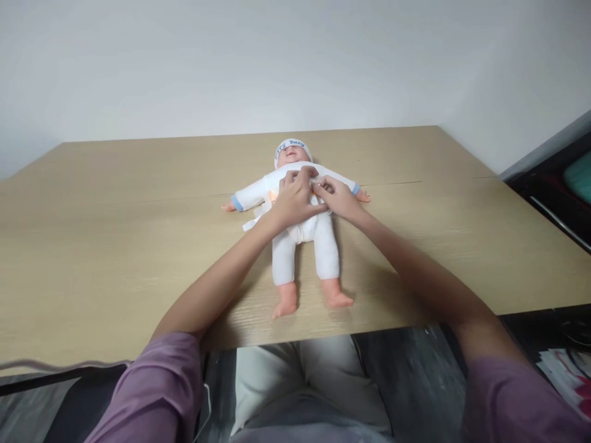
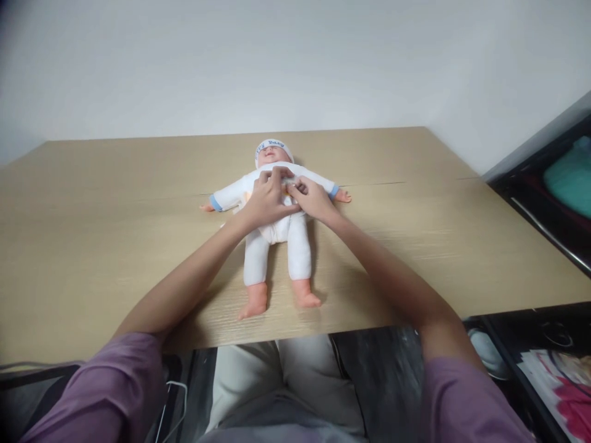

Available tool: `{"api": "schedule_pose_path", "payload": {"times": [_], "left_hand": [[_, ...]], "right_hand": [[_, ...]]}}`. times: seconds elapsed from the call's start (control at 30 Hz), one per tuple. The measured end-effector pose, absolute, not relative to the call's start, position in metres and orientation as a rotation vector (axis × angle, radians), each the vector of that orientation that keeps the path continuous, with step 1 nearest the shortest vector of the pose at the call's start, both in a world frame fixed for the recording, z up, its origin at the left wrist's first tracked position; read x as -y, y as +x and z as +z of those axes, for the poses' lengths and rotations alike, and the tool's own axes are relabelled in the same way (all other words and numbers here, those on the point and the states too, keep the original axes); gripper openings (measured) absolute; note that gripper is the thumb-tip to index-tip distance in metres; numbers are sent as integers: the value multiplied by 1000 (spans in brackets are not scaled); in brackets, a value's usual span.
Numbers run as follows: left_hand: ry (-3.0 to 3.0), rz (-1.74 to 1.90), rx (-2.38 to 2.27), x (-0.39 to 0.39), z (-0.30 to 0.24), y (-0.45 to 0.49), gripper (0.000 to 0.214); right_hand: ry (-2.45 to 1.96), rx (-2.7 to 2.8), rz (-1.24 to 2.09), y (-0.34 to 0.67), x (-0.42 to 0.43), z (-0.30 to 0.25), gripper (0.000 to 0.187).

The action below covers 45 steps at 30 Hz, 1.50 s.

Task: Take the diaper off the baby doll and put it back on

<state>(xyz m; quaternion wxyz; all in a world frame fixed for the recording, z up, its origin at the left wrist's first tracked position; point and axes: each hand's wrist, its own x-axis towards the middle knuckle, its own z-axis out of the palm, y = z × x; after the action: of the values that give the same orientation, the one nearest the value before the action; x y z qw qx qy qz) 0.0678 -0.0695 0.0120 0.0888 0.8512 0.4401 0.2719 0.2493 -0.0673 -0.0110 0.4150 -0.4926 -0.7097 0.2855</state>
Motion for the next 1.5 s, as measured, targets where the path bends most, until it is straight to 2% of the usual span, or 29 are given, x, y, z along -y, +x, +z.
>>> {"api": "schedule_pose_path", "payload": {"times": [0.1, 0.2, 0.3, 0.4, 0.63, 0.77, 0.9, 1.1, 1.3, 1.5], "left_hand": [[2460, 958, -1073, 68, 11, 57, 71], [2299, 1085, -925, 72, 6, 35, 52], [2219, 1182, -1052, 84, -9, 0, 42], [2276, 1145, -1342, 99, -28, -42, 38], [2330, 735, -1678, 112, -46, -87, 33], [2113, 673, -1707, 104, -44, -85, 28], [1986, 661, -1656, 99, -42, -93, 25], [1938, 738, -1621, 99, -42, -96, 31], [1901, 729, -1676, 97, -37, -87, 35], [1830, 802, -1455, 84, -6, -80, 41]], "right_hand": [[-1161, 1785, 487, 251, 93, -20, 37], [-1047, 1982, 339, 259, 115, -28, 47], [-972, 2132, 292, 267, 121, -32, 57], [-932, 2149, 246, 271, 119, -32, 57], [-959, 2070, 75, 241, 124, 1, 36], [-945, 2256, 138, 201, 118, 29, 21], [-1124, 2359, 229, 176, 101, 37, 12], [-1120, 2313, 348, 176, 88, 28, 19], [-1199, 2275, 373, 174, 90, 27, 36], [-1239, 2260, 456, 173, 90, 30, 53]]}}
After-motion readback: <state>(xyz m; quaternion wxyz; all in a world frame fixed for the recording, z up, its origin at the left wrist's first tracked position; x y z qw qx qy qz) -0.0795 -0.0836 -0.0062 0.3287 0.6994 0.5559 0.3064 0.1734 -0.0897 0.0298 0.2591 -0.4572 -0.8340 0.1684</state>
